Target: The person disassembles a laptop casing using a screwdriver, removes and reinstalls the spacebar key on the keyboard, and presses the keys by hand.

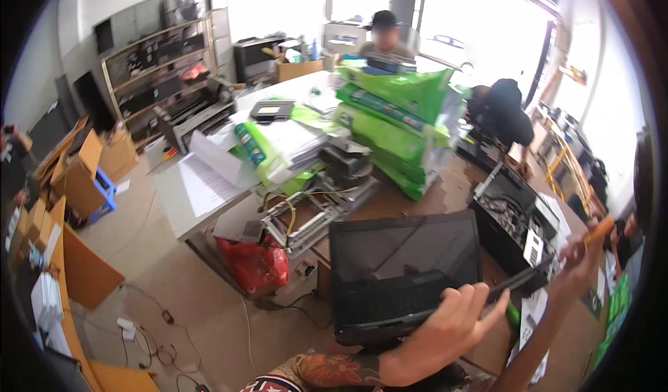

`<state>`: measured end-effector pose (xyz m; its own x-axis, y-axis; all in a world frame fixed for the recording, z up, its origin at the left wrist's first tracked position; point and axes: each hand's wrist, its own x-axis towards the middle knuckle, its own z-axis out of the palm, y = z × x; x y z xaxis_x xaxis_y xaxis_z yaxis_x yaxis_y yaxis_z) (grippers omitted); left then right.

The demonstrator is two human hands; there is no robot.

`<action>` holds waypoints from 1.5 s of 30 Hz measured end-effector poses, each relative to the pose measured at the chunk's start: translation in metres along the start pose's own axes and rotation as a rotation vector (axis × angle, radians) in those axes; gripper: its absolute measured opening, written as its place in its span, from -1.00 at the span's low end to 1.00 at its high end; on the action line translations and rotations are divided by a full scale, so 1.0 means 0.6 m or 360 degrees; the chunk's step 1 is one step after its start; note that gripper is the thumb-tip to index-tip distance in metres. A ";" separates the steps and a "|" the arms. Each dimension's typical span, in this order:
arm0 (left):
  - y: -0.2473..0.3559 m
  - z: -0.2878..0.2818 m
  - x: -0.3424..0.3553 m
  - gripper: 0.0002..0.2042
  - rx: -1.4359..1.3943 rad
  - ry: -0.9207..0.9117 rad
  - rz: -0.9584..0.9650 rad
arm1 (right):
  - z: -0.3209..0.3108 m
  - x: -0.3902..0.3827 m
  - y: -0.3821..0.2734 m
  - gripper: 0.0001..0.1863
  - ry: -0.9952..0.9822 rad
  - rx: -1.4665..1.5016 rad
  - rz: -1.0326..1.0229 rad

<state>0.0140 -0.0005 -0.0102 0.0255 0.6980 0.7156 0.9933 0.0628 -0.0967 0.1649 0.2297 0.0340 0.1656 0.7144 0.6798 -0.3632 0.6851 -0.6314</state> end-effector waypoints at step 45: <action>-0.034 -0.027 0.043 -0.30 -0.0101 -0.0192 0.0008 | 0.015 -0.066 -0.072 -0.77 -0.0389 -0.0135 0.0496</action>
<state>-0.0038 0.0046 0.0215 0.0206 0.7793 0.6263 0.9984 0.0165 -0.0534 0.1659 0.1706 0.0376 -0.1670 0.8420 0.5129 -0.2828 0.4574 -0.8431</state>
